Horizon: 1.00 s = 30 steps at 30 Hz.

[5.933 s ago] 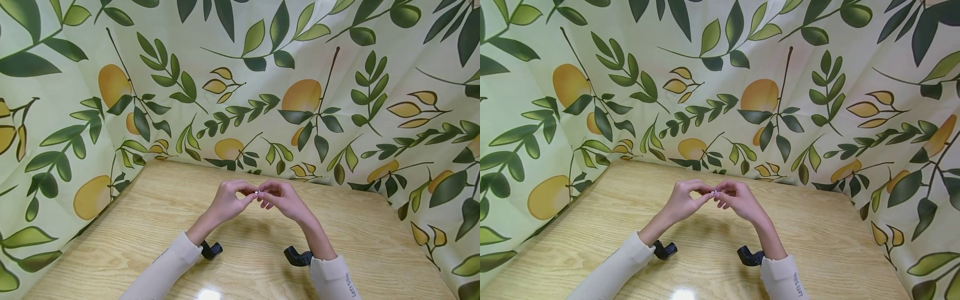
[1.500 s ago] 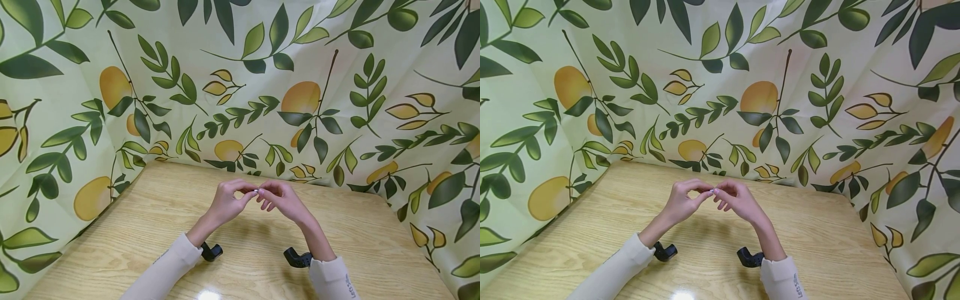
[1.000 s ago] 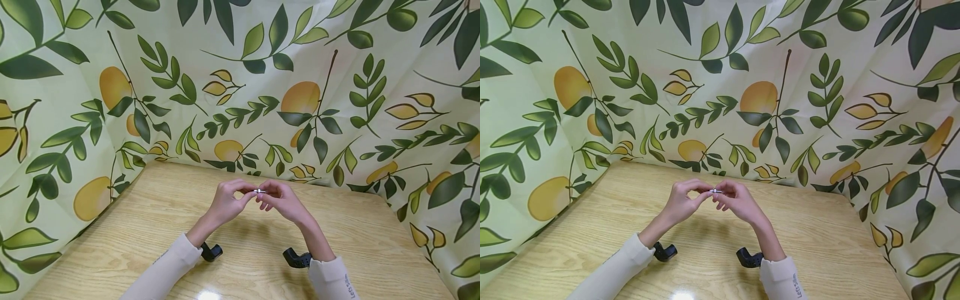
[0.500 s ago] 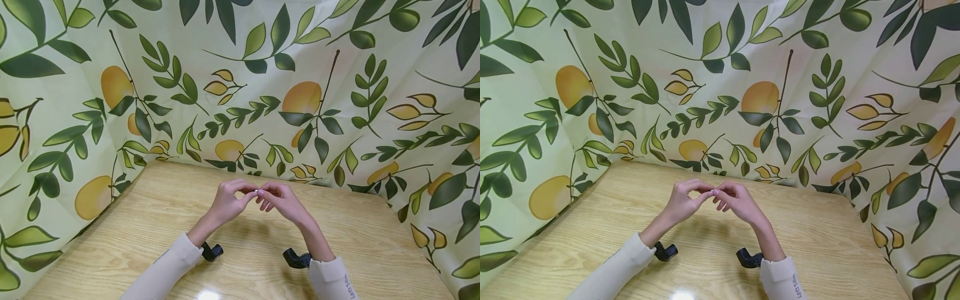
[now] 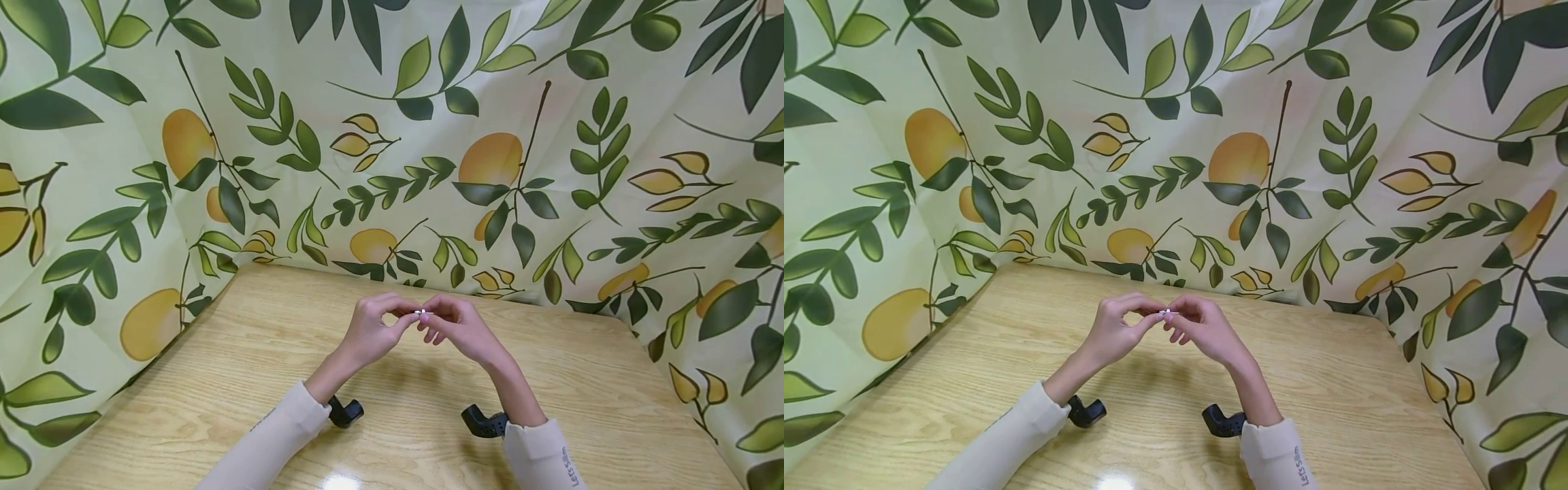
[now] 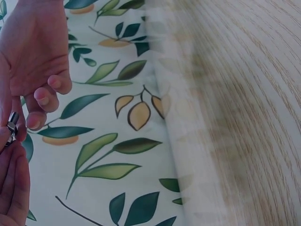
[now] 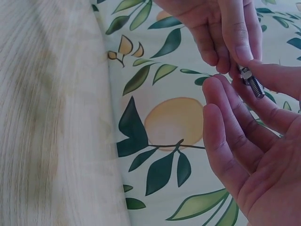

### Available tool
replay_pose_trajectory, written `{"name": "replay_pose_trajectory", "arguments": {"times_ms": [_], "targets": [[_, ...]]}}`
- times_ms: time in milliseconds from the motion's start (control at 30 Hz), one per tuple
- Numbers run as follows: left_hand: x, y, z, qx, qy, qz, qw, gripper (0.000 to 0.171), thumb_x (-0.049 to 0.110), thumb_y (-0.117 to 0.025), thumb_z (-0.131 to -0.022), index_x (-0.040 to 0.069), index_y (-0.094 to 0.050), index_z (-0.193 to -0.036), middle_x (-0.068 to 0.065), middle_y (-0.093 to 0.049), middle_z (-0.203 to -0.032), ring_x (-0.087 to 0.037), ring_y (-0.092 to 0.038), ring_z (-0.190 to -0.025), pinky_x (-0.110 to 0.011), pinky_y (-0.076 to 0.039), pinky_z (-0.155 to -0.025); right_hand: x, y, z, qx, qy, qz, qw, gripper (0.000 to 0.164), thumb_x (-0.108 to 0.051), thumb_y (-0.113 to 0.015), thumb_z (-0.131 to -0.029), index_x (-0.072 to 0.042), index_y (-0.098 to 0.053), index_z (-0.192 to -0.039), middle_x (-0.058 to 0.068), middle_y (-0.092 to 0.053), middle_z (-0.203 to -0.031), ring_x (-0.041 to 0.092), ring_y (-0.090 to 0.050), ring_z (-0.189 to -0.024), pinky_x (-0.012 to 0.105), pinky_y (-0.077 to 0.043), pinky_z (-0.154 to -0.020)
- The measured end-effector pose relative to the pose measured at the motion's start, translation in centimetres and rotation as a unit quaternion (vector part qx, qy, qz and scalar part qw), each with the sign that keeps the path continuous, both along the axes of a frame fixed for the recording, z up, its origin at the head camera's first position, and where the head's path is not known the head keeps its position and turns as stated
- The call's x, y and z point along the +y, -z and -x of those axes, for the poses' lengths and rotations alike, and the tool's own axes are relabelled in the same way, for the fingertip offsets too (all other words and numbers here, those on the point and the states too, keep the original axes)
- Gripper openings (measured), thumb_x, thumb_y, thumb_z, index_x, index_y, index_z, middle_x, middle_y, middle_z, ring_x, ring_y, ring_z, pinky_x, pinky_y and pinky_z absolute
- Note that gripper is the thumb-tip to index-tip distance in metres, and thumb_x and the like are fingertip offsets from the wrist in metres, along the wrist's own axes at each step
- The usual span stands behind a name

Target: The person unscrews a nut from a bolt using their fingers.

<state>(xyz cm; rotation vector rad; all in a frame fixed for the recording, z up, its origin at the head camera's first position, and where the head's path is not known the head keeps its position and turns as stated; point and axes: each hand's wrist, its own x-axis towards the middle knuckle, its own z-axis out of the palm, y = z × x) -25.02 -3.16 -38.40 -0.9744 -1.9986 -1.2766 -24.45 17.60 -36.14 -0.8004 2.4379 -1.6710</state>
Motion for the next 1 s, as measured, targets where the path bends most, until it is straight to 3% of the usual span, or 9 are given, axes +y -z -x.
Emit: {"name": "replay_pose_trajectory", "arguments": {"times_ms": [167, 367, 600, 800, 1000], "targets": [[0.02, -0.10, -0.03, 0.000, -0.001, 0.000, 1.0000, 0.007, 0.011, -0.081, -0.090, 0.009, -0.081, -0.097, -0.001, -0.080, -0.089, -0.010, -0.072, -0.079, -0.018, -0.056, -0.068, 0.02, -0.04, 0.04, -0.002, 0.001, 0.000, 1.000, 0.022, -0.015, -0.062, -0.104, 0.005, -0.065, -0.114, 0.024, -0.071, -0.097, 0.034, -0.071, -0.075, 0.033, -0.062, -0.067], [-0.02, -0.13, -0.10, -0.005, 0.000, 0.000, 1.0000, 0.007, 0.010, -0.081, -0.089, 0.009, -0.082, -0.097, -0.001, -0.079, -0.089, -0.010, -0.072, -0.078, -0.018, -0.056, -0.066, -0.03, 0.00, 0.02, -0.005, 0.000, 0.003, 1.000, 0.023, -0.015, -0.062, -0.104, 0.006, -0.065, -0.114, 0.024, -0.070, -0.096, 0.023, -0.071, -0.073, 0.032, -0.062, -0.067], [-0.04, -0.11, -0.13, -0.008, 0.002, -0.002, 1.0000, 0.007, 0.009, -0.080, -0.090, 0.009, -0.082, -0.097, -0.002, -0.079, -0.089, -0.011, -0.073, -0.078, -0.029, -0.060, -0.065, -0.08, 0.01, 0.01, -0.008, 0.002, 0.001, 1.000, 0.024, -0.016, -0.062, -0.104, 0.005, -0.065, -0.114, 0.024, -0.071, -0.097, 0.024, -0.071, -0.074, 0.033, -0.062, -0.067], [-0.09, -0.05, -0.12, -0.008, 0.002, -0.003, 1.0000, 0.007, 0.009, -0.080, -0.090, 0.008, -0.081, -0.097, -0.002, -0.079, -0.089, -0.011, -0.072, -0.078, -0.019, -0.057, -0.067, -0.13, 0.03, 0.01, -0.008, 0.006, -0.002, 1.000, 0.024, -0.016, -0.062, -0.104, 0.005, -0.065, -0.115, 0.024, -0.071, -0.097, 0.031, -0.071, -0.075, 0.033, -0.062, -0.067], [-0.09, -0.04, -0.12, -0.011, 0.001, -0.001, 0.9999, 0.008, 0.009, -0.080, -0.090, 0.008, -0.081, -0.098, -0.002, -0.080, -0.090, -0.011, -0.073, -0.079, -0.019, -0.057, -0.067, -0.19, 0.09, 0.01, -0.004, 0.007, 0.001, 1.000, 0.023, -0.015, -0.062, -0.104, 0.005, -0.065, -0.114, 0.024, -0.071, -0.097, 0.036, -0.070, -0.075, 0.033, -0.062, -0.066]]}}
